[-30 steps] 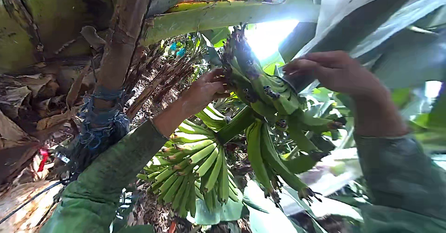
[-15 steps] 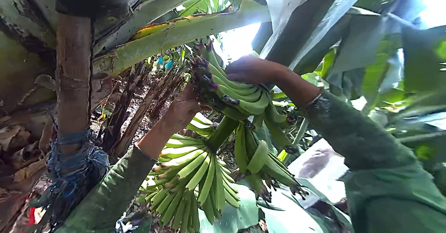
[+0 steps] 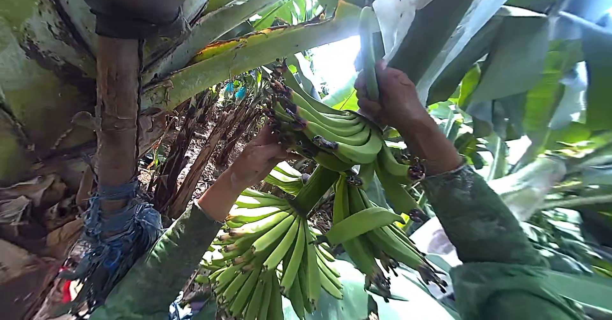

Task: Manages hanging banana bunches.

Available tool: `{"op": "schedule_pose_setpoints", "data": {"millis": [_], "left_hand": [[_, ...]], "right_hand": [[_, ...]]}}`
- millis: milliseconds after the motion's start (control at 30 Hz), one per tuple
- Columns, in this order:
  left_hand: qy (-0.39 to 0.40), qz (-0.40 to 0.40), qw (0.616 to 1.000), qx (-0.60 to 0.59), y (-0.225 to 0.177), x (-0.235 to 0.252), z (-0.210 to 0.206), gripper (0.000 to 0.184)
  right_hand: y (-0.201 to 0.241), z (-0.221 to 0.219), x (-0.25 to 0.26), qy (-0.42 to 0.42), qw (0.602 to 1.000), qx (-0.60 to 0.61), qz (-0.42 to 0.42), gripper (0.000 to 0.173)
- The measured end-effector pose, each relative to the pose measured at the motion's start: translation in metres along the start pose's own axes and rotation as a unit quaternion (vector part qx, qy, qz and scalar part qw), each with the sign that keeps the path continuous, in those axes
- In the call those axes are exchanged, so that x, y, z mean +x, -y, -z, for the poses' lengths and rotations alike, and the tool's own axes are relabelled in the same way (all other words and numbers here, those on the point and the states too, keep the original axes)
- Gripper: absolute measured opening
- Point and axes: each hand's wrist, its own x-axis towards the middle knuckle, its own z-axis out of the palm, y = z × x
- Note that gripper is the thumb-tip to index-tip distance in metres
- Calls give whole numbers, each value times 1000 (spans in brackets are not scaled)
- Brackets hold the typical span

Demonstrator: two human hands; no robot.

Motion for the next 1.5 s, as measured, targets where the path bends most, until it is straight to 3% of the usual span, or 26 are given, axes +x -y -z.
{"op": "schedule_pose_setpoints", "data": {"millis": [133,233,300,367,467,567,667,767,867,967,1167,1267,1400,1433,1500], "left_hand": [[-21,57,998,25,1,1,-3,45],[-45,100,990,85,-6,-5,-12,38],[-51,103,987,114,-13,-6,-15,38],[-54,97,988,111,-17,-2,-11,39],[-94,85,982,138,-20,1,-9,40],[-184,77,958,206,-34,0,-13,33],[-214,91,941,247,-47,-2,-15,49],[-145,98,956,235,-53,-4,-17,54],[-119,76,969,201,-47,-3,-16,40],[-115,62,974,185,-43,-1,-14,27],[-98,89,960,247,-58,-5,-18,18],[-143,82,948,274,-62,-6,-19,17],[-181,5,922,342,-64,-4,-15,68],[-171,-17,920,354,-64,-4,-13,74],[-149,-53,908,388,-62,-4,-9,64]], "right_hand": [[37,56,-72,94,991,-86,37,41],[50,87,-139,126,988,-91,-14,26],[53,96,-173,170,977,-86,-98,18],[51,109,-189,246,938,-152,-193,23],[38,92,-201,217,903,-258,-266,47],[28,28,-194,146,905,-339,-213,49],[13,-22,-194,142,908,-367,-141,63],[8,-46,-200,151,908,-384,-68,45],[18,-54,-206,194,894,-405,5,29],[28,-51,-211,262,882,-388,56,23],[60,-35,-212,435,851,-291,-38,19],[66,-29,-205,494,832,-242,-67,22],[70,-28,-197,530,822,-192,-82,29],[71,-27,-195,531,824,-181,-82,31],[76,-26,-190,529,828,-171,-76,35]]}}
